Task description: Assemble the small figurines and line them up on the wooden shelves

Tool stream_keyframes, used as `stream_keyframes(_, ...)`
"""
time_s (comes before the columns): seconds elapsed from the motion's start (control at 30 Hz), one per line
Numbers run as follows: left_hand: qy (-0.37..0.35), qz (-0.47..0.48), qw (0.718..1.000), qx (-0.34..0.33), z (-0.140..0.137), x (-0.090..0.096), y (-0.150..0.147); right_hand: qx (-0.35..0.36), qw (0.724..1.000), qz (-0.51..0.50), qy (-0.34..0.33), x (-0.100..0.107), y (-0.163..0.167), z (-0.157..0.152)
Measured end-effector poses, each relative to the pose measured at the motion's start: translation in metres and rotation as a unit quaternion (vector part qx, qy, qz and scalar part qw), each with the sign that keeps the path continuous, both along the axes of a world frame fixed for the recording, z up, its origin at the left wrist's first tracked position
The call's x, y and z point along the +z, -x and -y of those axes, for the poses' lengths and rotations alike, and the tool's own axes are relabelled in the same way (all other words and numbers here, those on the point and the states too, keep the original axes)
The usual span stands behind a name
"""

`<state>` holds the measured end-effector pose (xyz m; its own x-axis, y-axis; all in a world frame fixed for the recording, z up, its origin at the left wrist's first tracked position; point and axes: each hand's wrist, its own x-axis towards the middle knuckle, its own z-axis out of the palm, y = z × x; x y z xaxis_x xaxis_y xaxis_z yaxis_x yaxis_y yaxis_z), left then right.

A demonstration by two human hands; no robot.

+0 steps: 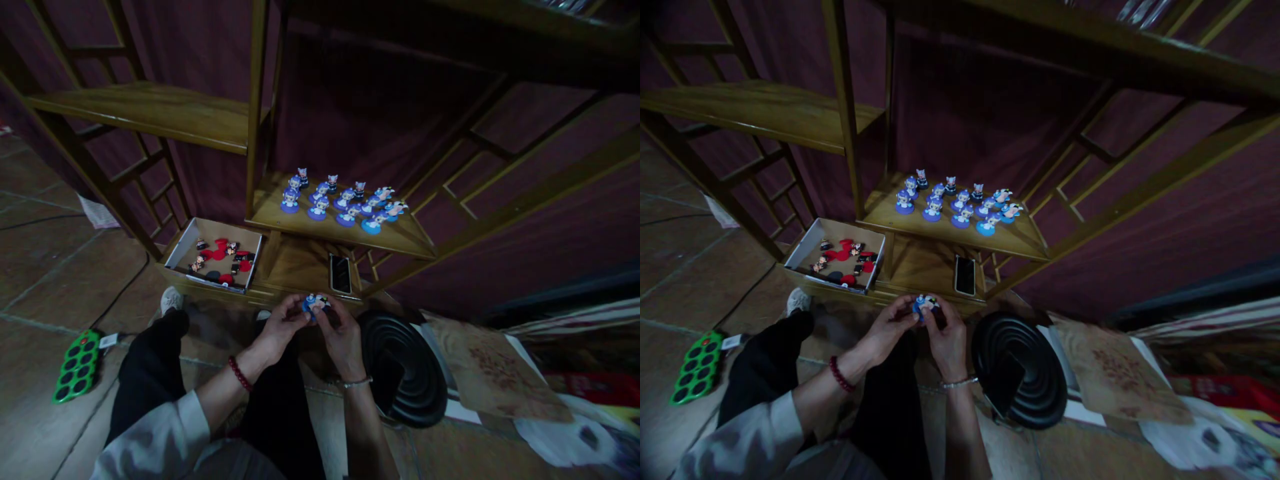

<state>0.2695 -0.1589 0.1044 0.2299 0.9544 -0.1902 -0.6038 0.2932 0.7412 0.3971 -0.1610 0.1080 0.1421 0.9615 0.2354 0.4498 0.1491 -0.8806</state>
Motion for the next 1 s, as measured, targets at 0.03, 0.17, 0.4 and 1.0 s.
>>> stream_keyframes(0.03, 0.004, -0.002, 1.0, -0.003, 0.002, -0.003, -0.002, -0.004, 1.0, 0.001, 0.006, -0.003, -0.002, 0.003)
stream_keyframes(0.17, 0.014, -0.009, 1.0, -0.016, 0.008, -0.007, -0.011, -0.006, 1.0, -0.004, 0.022, -0.007, -0.011, 0.011)
stream_keyframes(0.4, -0.012, -0.006, 1.0, -0.006, -0.002, 0.014, -0.016, -0.016, 1.0, 0.01, -0.008, 0.014, -0.013, 0.0)
stream_keyframes(1.0, -0.081, -0.007, 0.997, -0.007, -0.023, 0.046, -0.062, 0.007, 0.993, 0.069, -0.099, 0.056, -0.061, -0.016)
